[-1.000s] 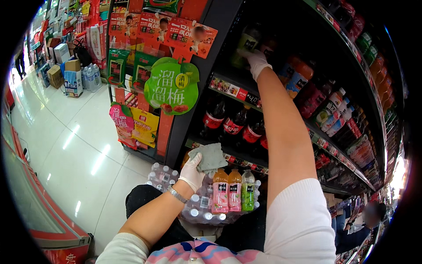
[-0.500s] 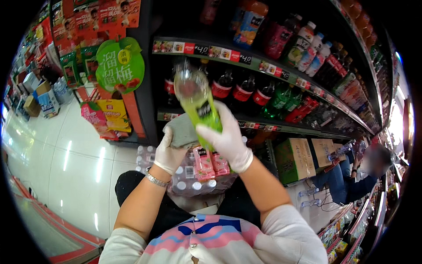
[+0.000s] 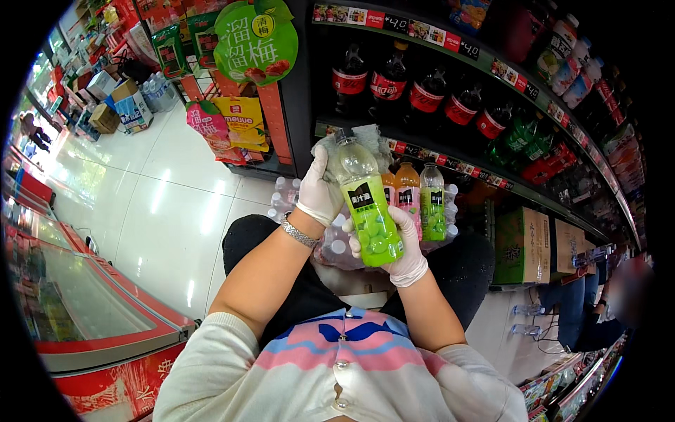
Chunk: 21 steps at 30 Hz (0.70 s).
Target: The person sits on the floor in a convenience store aisle and restocks a beverage shelf. They handle multiple bottles of soda and water, wiping them with a cloth and placing them onto the shelf one by one.
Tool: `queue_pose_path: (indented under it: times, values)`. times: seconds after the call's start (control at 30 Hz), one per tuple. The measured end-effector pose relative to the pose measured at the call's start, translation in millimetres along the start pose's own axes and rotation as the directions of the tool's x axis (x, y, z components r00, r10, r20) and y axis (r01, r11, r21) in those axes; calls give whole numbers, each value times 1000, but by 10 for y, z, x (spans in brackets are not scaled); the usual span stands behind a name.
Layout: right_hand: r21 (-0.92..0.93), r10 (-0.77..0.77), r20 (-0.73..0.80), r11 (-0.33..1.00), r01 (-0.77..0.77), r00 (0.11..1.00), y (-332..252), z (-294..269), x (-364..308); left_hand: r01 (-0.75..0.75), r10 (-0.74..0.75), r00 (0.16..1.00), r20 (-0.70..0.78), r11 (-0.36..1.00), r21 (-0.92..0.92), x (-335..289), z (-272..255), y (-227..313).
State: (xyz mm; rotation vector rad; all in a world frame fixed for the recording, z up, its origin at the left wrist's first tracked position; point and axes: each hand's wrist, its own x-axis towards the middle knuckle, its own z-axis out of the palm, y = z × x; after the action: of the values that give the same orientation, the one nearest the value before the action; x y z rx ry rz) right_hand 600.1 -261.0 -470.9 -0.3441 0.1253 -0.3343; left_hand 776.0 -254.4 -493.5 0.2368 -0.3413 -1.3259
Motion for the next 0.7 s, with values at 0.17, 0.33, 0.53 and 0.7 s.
queue_pose_path:
  times: [0.17, 0.33, 0.53, 0.7]
  values:
    - [-484, -255, -245, 868, 110, 936, 52, -15, 13, -123, 131, 991, -16, 958, 258, -84, 101, -130]
    - [-846, -515, -199, 520, 120, 834, 99, 123, -48, -526, 306, 848, 433, 385, 758, -116, 140, -128]
    - [-776, -463, -222, 617, 131, 858, -32, -148, -157, -714, -149, 696, 702, -243, 656, -204, 279, -69]
    - [-730, -530, -223, 647, 219, 818, -28, -76, -193, -715, -123, 699, 705, -144, 684, -259, 290, -154]
